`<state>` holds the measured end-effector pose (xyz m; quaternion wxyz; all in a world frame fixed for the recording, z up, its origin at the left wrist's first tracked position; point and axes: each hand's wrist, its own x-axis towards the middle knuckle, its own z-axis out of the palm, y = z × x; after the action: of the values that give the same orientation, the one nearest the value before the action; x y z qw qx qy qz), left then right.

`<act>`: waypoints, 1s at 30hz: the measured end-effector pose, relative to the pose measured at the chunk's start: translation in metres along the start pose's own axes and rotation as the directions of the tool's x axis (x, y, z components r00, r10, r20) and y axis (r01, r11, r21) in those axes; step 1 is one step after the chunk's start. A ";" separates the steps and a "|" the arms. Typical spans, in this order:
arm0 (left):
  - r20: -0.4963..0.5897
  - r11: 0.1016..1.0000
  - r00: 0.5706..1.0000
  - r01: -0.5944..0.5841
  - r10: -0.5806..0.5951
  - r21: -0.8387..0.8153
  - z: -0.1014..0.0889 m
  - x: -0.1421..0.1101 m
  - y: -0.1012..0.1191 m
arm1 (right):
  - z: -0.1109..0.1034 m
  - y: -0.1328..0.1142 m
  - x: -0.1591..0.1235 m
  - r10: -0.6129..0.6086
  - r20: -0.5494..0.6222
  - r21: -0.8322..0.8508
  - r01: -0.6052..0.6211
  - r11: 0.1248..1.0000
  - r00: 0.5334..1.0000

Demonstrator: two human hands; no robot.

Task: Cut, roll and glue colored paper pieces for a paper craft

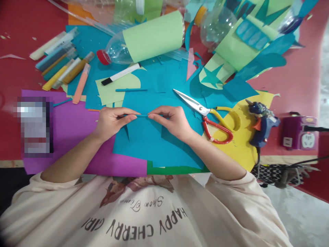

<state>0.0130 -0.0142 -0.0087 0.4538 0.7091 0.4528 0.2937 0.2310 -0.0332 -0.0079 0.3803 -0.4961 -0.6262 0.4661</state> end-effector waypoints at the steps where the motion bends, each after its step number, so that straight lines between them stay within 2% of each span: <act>1: 0.000 1.000 1.000 0.001 -0.001 0.003 0.000 0.000 0.000 | 0.000 0.000 0.000 0.007 -0.002 -0.002 -0.007 1.000 1.000; 5: -0.010 1.000 1.000 -0.012 0.012 0.003 -0.001 0.000 0.000 | 0.001 0.001 -0.001 0.008 -0.004 -0.011 -0.008 1.000 1.000; 15: 0.062 1.000 0.998 0.000 -0.001 0.013 -0.004 -0.001 0.002 | -0.002 0.002 0.001 -0.016 0.032 -0.047 0.018 0.999 0.999; 21: 0.077 1.000 0.997 0.013 -0.012 -0.019 -0.005 0.000 0.003 | -0.006 0.003 0.002 -0.044 0.074 -0.083 0.050 0.995 0.996; 30: 0.078 0.993 0.997 0.036 -0.027 -0.114 -0.004 0.002 0.005 | -0.006 0.004 0.000 -0.098 0.061 -0.112 0.104 0.988 0.993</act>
<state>0.0121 -0.0119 -0.0026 0.5155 0.6852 0.4287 0.2847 0.2379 -0.0315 -0.0101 0.3569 -0.4716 -0.6866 0.4229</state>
